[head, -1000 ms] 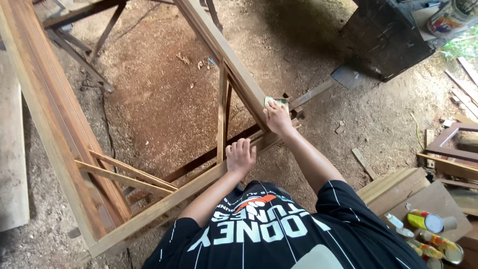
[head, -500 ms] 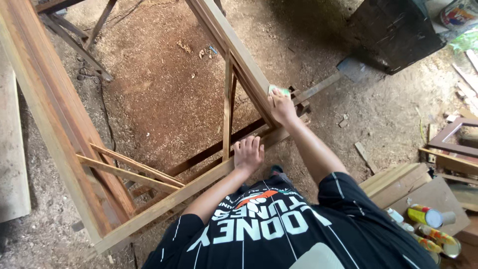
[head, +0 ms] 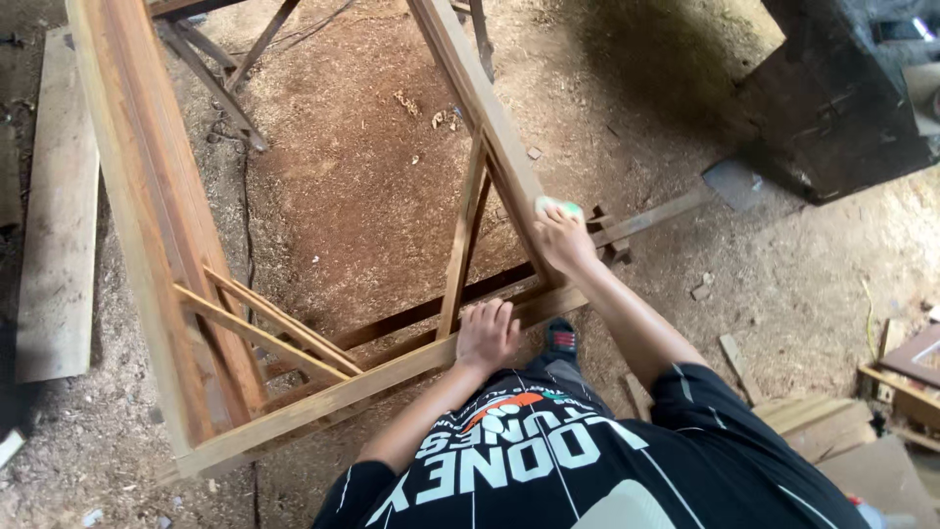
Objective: The person sands the surfaces and edges of a large wooden frame using a small piece of sandpaper by hand, moving along different sections of the frame.
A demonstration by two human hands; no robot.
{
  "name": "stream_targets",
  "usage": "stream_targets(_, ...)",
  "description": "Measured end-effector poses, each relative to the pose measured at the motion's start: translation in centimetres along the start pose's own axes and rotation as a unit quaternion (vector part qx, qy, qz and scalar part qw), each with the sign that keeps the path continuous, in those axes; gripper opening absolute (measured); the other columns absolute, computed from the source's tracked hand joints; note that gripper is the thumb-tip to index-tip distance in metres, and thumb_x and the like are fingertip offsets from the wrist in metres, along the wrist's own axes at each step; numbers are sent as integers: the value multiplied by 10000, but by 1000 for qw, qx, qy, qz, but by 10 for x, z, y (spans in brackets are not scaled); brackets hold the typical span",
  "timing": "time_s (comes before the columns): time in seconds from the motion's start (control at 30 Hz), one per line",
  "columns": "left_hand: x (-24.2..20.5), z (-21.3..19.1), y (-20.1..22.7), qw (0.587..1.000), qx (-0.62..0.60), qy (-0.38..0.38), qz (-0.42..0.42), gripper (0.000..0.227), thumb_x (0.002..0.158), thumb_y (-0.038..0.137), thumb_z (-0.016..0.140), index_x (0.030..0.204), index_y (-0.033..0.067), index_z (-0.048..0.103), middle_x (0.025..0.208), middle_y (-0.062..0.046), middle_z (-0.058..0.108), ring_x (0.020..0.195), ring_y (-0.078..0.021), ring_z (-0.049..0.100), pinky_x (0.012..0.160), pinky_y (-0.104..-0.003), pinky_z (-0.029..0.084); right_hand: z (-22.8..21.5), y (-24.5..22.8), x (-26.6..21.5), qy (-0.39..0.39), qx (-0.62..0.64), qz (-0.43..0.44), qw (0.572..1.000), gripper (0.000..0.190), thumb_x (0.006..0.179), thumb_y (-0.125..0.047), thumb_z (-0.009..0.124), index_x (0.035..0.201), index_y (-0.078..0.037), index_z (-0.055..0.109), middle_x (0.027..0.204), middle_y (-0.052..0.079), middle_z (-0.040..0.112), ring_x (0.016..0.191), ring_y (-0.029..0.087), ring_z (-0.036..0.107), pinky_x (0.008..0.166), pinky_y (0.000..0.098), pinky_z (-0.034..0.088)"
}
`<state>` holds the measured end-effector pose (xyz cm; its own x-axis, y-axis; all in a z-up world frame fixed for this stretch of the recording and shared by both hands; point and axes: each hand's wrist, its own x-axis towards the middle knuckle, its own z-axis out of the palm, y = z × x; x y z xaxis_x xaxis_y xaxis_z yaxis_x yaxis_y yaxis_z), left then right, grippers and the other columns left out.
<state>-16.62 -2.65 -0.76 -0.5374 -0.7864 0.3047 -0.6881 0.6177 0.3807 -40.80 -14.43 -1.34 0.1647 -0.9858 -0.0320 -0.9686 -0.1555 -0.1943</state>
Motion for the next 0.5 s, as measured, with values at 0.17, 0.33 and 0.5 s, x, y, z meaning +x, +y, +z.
stream_targets(0.17, 4, 8, 1, 998, 16, -56, -9, 415, 994, 401, 513, 1177, 31, 557, 1117, -149, 598, 1089, -301, 593, 987, -455, 432, 1, 3, 32, 86, 106, 23, 990, 402, 1100, -271, 377, 1278, 10, 603, 1298, 210, 596, 1193, 351, 561, 1087, 470, 414)
stream_targets(0.33, -1, 18, 2, 998, 53, -2, -17, 529, 966, 477, 542, 1209, 7, 544, 1138, -170, 633, 1088, -297, 605, 969, -443, 463, 7, 29, -34, -60, 34, -49, 996, 451, 1038, -270, 350, 1356, -24, 556, 1476, 187, 478, 1399, 343, 404, 1152, 487, 295)
stream_targets(0.5, -6, 40, -7, 996, 34, 76, -20, 507, 973, 482, 529, 1184, 22, 570, 1117, -137, 627, 1088, -283, 597, 959, -426, 470, 2, 39, -6, -85, 58, -92, 990, 490, 1075, -301, 329, 1421, 16, 472, 1548, 178, 390, 1460, 322, 305, 1205, 481, 208)
